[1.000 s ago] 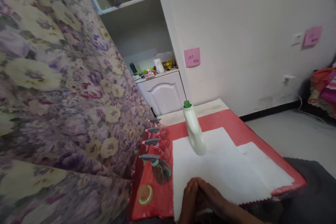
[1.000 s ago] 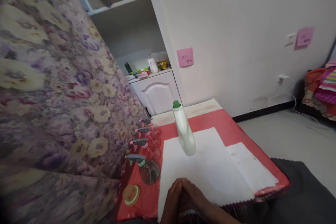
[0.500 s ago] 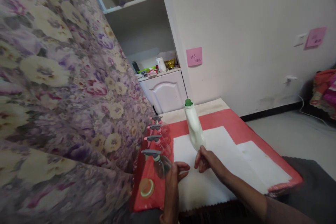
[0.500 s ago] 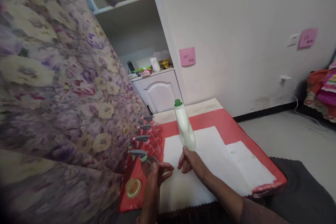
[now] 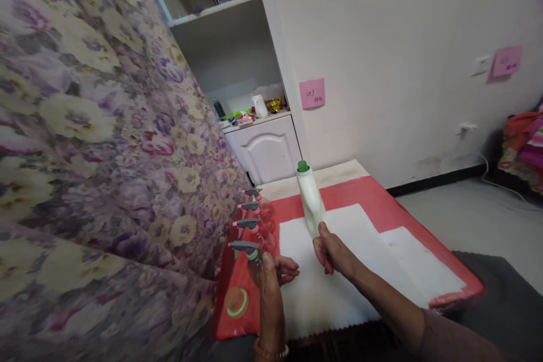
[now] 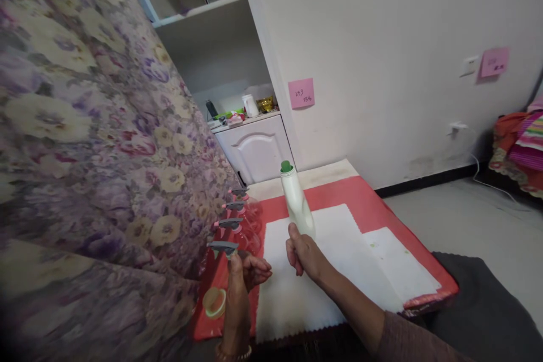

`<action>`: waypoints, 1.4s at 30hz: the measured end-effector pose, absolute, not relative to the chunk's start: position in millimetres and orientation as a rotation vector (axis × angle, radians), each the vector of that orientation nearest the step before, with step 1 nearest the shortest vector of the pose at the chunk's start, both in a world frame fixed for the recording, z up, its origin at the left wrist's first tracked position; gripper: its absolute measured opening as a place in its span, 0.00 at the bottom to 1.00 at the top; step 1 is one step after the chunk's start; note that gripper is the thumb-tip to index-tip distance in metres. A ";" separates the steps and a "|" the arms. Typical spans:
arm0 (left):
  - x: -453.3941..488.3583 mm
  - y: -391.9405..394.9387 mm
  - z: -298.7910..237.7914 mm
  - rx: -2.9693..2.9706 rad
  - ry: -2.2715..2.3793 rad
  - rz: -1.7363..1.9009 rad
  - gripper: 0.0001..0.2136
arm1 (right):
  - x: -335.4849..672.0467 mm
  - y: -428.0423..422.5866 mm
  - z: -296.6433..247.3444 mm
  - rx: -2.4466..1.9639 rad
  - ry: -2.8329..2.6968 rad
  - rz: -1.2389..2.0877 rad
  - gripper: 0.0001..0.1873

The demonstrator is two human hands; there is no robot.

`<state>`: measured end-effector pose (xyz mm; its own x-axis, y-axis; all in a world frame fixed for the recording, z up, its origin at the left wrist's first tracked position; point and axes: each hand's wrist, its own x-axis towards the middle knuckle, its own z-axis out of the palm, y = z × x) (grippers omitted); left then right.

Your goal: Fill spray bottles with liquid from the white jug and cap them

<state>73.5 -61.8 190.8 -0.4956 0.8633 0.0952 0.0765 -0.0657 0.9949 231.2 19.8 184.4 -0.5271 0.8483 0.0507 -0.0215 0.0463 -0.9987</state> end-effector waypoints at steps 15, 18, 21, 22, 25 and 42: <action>76.1 -61.9 183.8 1.075 1.582 1.604 0.29 | 234.4 18.2 177.3 -0.786 -1.609 1.554 0.40; 67.9 -64.2 163.3 1.175 1.663 1.521 0.22 | 228.2 9.7 151.7 -0.762 -1.641 1.586 0.37; 51.1 -69.3 139.7 1.141 1.890 1.605 0.17 | 220.0 -5.8 116.0 -0.833 -1.664 1.654 0.34; 44.1 -71.1 133.7 1.092 1.984 1.662 0.17 | 217.8 -12.0 105.3 -0.856 -1.689 1.689 0.34; 22.2 -72.2 124.9 1.032 2.240 1.820 0.18 | 214.0 -29.7 84.4 -0.875 -1.783 1.704 0.34; -24.7 -26.1 117.2 1.135 2.264 1.786 0.23 | 225.9 -47.2 64.8 -0.895 -1.832 1.793 0.30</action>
